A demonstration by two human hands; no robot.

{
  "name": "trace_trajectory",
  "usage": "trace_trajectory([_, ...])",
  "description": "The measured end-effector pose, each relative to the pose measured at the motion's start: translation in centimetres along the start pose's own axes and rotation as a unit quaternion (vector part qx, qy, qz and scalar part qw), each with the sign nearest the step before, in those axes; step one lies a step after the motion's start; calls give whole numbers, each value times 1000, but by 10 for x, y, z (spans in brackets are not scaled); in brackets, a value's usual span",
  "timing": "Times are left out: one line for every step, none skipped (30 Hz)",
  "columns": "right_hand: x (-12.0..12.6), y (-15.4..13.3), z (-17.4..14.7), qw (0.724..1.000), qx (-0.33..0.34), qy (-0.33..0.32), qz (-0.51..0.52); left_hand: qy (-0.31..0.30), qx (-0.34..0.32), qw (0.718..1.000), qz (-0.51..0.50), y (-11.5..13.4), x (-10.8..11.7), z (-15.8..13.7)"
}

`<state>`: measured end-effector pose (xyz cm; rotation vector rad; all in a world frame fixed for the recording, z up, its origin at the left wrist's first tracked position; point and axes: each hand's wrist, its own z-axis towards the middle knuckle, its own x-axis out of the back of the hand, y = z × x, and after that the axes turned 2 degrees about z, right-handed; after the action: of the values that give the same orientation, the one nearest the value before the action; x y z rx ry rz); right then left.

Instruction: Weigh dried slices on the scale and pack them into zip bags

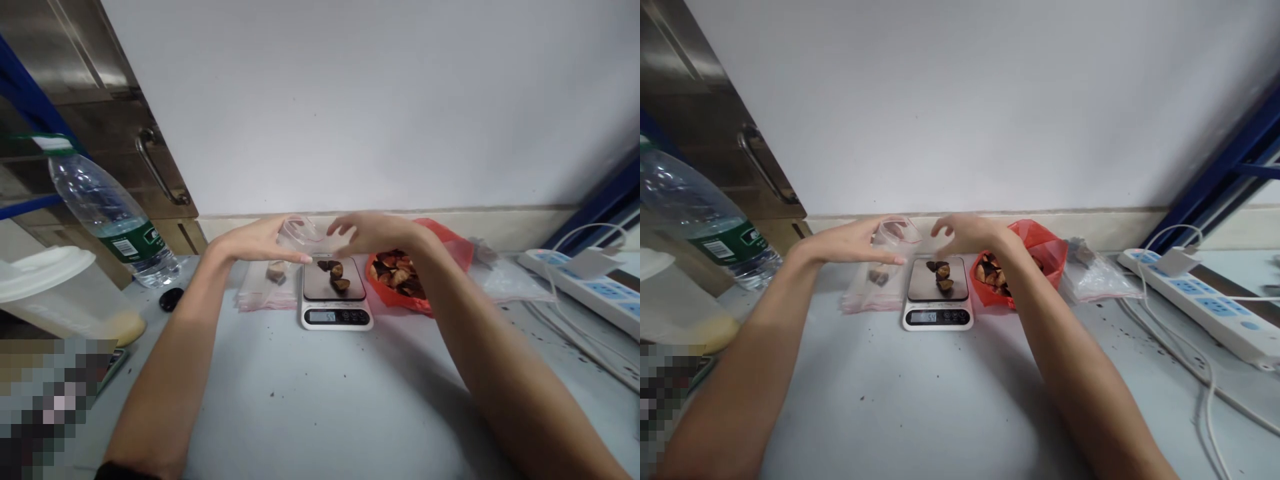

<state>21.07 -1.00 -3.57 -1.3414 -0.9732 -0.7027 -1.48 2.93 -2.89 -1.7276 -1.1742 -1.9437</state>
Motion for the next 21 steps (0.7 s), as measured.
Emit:
trace_trajectory([-2,0,0,998,-22,-47,-43,6,8,1000,7,0,1,-1])
trace_trajectory([-5,-1,1,993,-38,-86,-66,11,16,1000,13,-1,1,-1])
trace_trajectory([-8,-3,2,989,-49,-117,-70,13,22,1000,18,-2,1,-1])
trace_trajectory([-12,-4,4,986,-58,-142,-62,14,25,999,22,-3,1,-1])
trace_trajectory([-16,-6,6,983,-64,-164,-46,13,23,999,25,-3,0,0])
trace_trajectory([-20,-7,8,981,-66,-181,-29,12,19,999,25,-4,-1,0])
trace_trajectory([-23,-8,10,979,-65,-194,-16,11,13,1000,25,-5,-2,1])
trace_trajectory([-26,-8,12,978,-61,-200,-8,10,9,1000,23,-6,-3,3])
trace_trajectory([-28,-7,13,979,-55,-199,-5,9,8,1000,22,-7,-4,4])
trace_trajectory([-30,-6,15,981,-47,-191,-8,7,9,1000,22,-7,-5,5])
trace_trajectory([-32,-4,17,983,-42,-179,-12,2,12,1000,22,-8,-6,5])
trace_trajectory([-32,-2,18,985,-41,-169,-15,-5,15,1000,22,-8,-7,6])
trace_trajectory([-33,0,19,986,-42,-160,-14,-12,15,1000,22,-8,-8,7])
trace_trajectory([-33,3,21,987,-41,-154,-10,-18,12,1000,22,-8,-9,7])
trace_trajectory([-32,5,22,988,-40,-150,-3,-23,9,999,26,-8,-10,8])
trace_trajectory([-32,8,23,989,-36,-145,7,-30,7,999,31,-8,-10,8])
trace_trajectory([-30,11,23,990,-30,-140,18,-39,8,999,37,-8,-11,9])
trace_trajectory([-28,14,24,990,-23,-133,30,-50,8,998,43,-8,-12,10])
trace_trajectory([-26,16,23,991,-19,-126,44,-61,9,997,49,-8,-13,11])
trace_trajectory([-23,18,23,991,-14,-119,58,-72,9,996,53,-9,-14,12])
trace_trajectory([-19,20,21,991,-10,-112,73,-81,9,995,55,-9,-15,13])
